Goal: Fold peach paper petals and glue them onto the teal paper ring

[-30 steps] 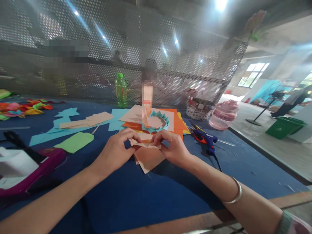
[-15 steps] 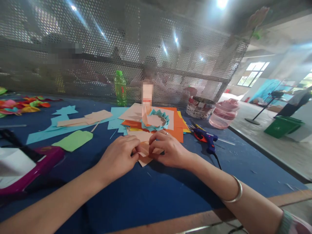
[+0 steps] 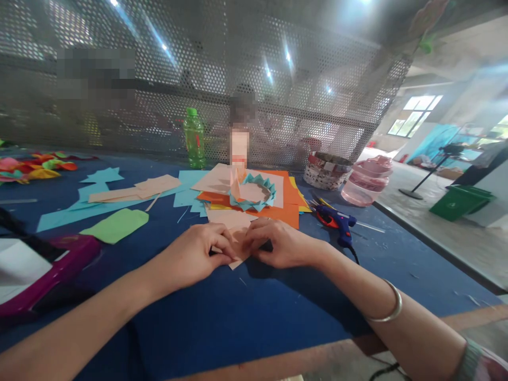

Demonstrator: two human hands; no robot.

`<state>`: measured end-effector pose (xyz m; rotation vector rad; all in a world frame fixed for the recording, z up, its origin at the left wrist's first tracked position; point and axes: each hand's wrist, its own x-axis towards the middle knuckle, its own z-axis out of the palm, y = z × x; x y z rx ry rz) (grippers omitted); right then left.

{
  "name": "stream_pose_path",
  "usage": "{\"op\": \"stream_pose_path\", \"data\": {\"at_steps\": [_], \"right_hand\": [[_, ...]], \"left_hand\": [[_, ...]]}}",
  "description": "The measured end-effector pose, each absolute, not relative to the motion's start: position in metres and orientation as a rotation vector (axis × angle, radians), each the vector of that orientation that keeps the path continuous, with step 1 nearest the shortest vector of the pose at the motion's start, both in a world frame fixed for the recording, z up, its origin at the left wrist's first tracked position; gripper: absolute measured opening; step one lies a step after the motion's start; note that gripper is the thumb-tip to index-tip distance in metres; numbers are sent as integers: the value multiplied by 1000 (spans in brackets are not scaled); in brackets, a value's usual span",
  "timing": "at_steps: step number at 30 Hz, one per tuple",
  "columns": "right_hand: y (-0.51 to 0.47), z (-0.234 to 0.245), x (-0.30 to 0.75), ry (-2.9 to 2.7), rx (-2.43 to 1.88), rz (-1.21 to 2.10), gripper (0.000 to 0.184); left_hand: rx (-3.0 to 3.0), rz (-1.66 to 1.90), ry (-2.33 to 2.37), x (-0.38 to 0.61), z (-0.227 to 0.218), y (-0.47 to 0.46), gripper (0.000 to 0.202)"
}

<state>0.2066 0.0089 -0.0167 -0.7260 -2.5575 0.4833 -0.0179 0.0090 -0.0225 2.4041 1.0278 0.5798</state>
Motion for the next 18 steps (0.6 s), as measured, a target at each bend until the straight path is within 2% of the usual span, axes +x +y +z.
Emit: {"op": "stream_pose_path", "data": {"at_steps": [3, 7, 13, 18], "right_hand": [[16, -18, 211, -2577, -693, 594, 45], [21, -21, 213, -2523, -689, 667, 52], [23, -23, 214, -2462, -686, 651, 48], [25, -24, 216, -2464, -684, 616, 45]], "left_hand": [[2354, 546, 1033, -18, -18, 9, 11], [2345, 549, 1161, -13, -15, 5, 13], [2398, 598, 1307, -6, -21, 2, 24], [2406, 626, 1388, -2, -27, 6, 22]]}}
